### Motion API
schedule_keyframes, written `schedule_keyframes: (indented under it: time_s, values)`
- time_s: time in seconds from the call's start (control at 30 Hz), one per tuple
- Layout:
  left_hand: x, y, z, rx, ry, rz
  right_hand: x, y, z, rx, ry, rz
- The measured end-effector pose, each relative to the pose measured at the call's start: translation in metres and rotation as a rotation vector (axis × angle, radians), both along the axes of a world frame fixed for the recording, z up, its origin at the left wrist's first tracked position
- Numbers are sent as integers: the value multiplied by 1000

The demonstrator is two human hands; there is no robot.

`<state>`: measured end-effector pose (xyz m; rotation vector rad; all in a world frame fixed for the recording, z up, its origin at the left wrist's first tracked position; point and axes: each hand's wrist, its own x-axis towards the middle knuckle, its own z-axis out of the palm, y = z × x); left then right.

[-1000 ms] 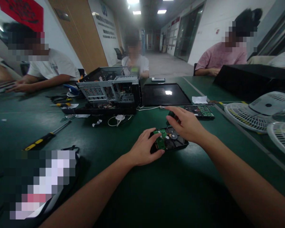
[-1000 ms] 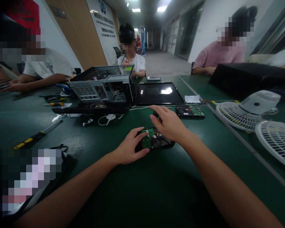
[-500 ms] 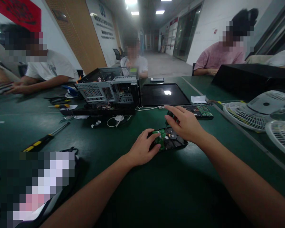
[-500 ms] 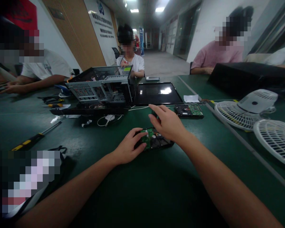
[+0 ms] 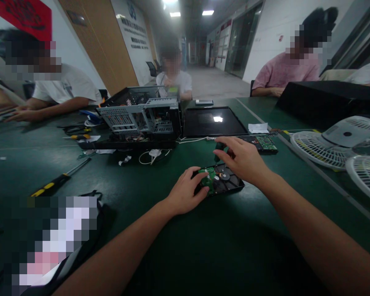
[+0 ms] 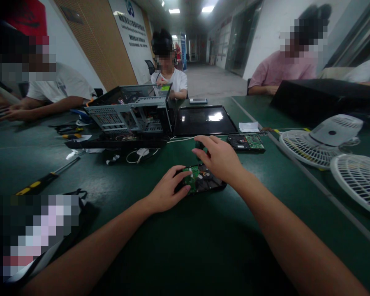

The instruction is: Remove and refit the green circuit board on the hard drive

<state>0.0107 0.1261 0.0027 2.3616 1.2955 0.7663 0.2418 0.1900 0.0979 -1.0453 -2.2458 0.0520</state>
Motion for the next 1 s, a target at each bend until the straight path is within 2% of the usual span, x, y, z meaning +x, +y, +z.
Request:
schedule_keyframes:
  time_s: [0.13, 0.27, 0.6, 1.0]
  values:
    - [0, 0, 0, -3, -2, 8, 0, -1, 2, 20, -8, 8]
    - [1, 0, 1, -1, 0, -2, 0, 0, 1, 46, -9, -42]
    - [-1, 5, -3, 34, 36, -8, 1, 3, 0, -5, 17, -98]
    - [1, 5, -4, 47, 24, 2, 3, -3, 7, 7, -8, -66]
